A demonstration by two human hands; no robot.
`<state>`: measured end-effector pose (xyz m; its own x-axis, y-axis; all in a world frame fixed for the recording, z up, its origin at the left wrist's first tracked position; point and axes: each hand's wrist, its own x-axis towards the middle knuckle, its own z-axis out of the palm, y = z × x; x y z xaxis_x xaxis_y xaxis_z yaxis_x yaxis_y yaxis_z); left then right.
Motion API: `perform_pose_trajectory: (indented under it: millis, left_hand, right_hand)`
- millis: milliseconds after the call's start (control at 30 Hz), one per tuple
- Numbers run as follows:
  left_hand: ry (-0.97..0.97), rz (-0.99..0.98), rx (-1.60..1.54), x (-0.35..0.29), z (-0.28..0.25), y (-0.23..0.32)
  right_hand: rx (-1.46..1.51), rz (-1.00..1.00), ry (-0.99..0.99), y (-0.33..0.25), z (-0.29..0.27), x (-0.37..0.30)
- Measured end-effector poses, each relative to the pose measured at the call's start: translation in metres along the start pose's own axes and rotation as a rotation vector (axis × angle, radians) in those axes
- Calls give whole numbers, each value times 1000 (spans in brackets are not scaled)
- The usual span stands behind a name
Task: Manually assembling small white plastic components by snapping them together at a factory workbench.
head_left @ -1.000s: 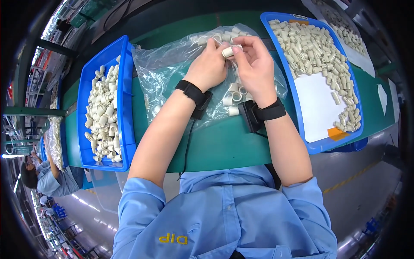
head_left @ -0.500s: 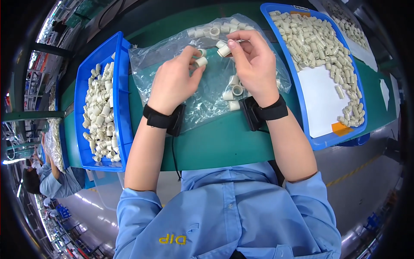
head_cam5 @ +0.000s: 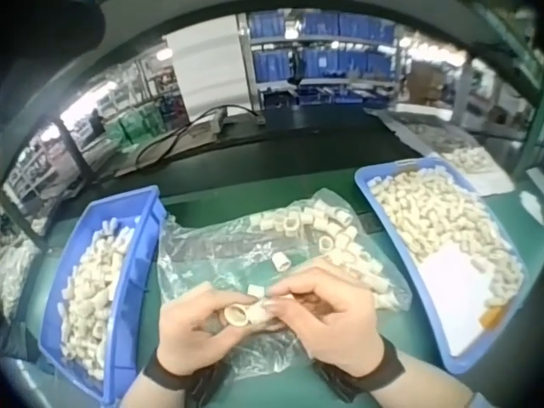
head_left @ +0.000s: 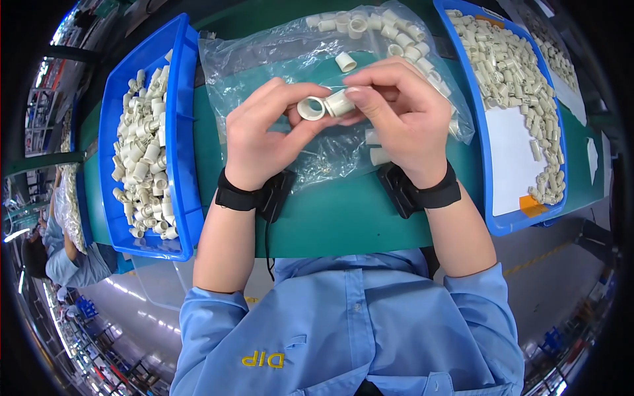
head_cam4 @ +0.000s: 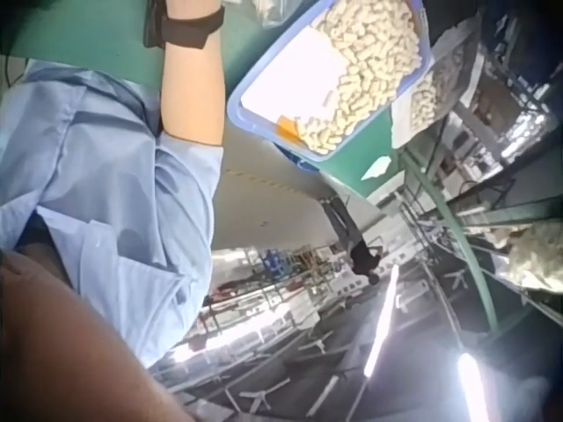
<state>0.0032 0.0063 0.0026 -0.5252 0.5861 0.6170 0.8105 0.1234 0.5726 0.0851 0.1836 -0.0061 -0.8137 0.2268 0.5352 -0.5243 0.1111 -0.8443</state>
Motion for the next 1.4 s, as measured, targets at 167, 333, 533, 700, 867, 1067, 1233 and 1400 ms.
perform_pose_trajectory:
  millis: [167, 333, 533, 700, 867, 1067, 1233, 1400]
  left_hand:
    - [22, 17, -85, -3, 0, 6]
    - [113, -19, -186, -4, 4, 1]
    - [83, -211, -399, -7, 2, 6]
    - [21, -64, -244, -6, -3, -4]
    - [18, -103, -292, -6, 2, -2]
    - [40, -183, -409, -6, 4, 4]
    - [2, -153, -351, -6, 0, 2]
    - [72, -176, -423, -7, 3, 1]
  right_hand:
    - [52, 62, -58, -9, -5, -5]
    - [38, -82, -81, -8, 0, 0]
    - [92, -39, -3, -4, 5, -2]
    - [-132, -196, -144, -11, -10, -2]
    - [-235, -223, -142, -11, 2, -7]
    - [-381, -371, -117, -15, 5, -3]
    - [-482, -519, -137, -19, 1, -3]
    - [-558, -549, -122, -23, 3, -6]
